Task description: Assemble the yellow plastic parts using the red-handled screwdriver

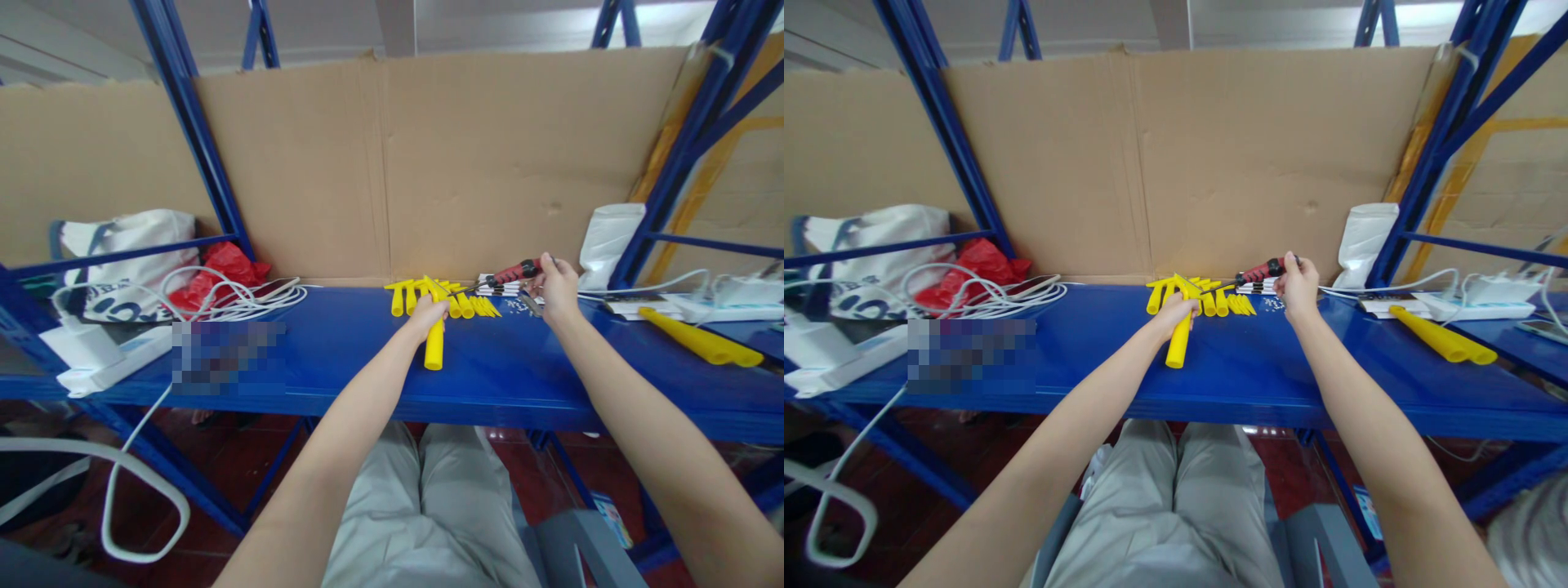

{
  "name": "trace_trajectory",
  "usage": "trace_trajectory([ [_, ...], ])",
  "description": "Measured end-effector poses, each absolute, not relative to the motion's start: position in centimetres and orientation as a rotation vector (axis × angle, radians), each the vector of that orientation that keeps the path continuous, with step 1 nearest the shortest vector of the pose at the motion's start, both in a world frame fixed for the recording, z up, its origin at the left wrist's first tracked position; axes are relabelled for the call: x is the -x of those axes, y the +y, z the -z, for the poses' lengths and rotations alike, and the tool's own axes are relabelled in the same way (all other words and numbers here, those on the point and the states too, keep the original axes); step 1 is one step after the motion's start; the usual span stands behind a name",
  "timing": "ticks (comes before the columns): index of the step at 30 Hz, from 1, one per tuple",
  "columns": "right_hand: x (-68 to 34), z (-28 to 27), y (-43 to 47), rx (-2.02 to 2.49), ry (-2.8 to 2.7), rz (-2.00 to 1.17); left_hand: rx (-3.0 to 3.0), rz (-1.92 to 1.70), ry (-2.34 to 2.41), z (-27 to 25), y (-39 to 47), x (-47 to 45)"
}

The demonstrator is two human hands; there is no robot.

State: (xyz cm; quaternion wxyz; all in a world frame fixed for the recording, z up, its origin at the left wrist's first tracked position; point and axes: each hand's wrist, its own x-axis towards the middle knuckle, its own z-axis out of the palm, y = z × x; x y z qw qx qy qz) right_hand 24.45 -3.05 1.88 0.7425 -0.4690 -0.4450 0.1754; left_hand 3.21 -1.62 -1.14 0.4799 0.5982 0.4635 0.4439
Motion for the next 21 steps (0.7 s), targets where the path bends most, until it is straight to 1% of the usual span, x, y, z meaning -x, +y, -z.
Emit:
trace_trajectory([
  [10, -24.52, -1.49, -2.79, 0.969, -0.957, -0.429, -1.504, -1.044, 1.178, 1.14, -1.45, -3.13],
  [21, -24.20, -0.96, -2.41, 0.905, -1.030, -0.401, -1.493, -1.059, 1.215, 1.24, -1.33, -3.15],
])
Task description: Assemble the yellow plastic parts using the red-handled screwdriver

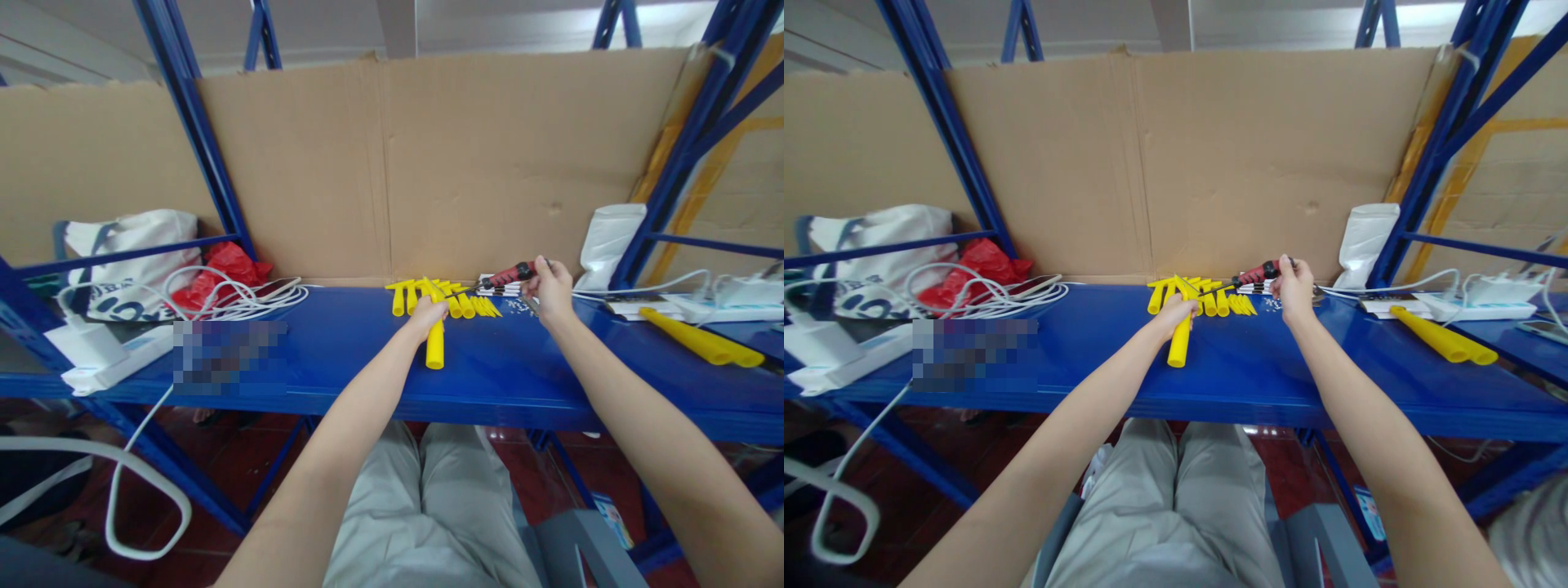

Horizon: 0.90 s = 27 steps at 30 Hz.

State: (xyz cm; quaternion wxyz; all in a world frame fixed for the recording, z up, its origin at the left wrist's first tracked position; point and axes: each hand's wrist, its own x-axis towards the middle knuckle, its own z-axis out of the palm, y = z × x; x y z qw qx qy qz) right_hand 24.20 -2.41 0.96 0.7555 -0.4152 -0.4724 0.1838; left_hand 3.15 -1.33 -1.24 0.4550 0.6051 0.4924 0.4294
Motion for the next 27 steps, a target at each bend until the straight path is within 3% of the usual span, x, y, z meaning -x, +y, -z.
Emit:
trace_trajectory([
  [27, -24.11, -1.03, -2.63, 0.903, -1.072, -0.369, -1.490, -1.078, 1.212, 1.20, -1.24, -3.15],
])
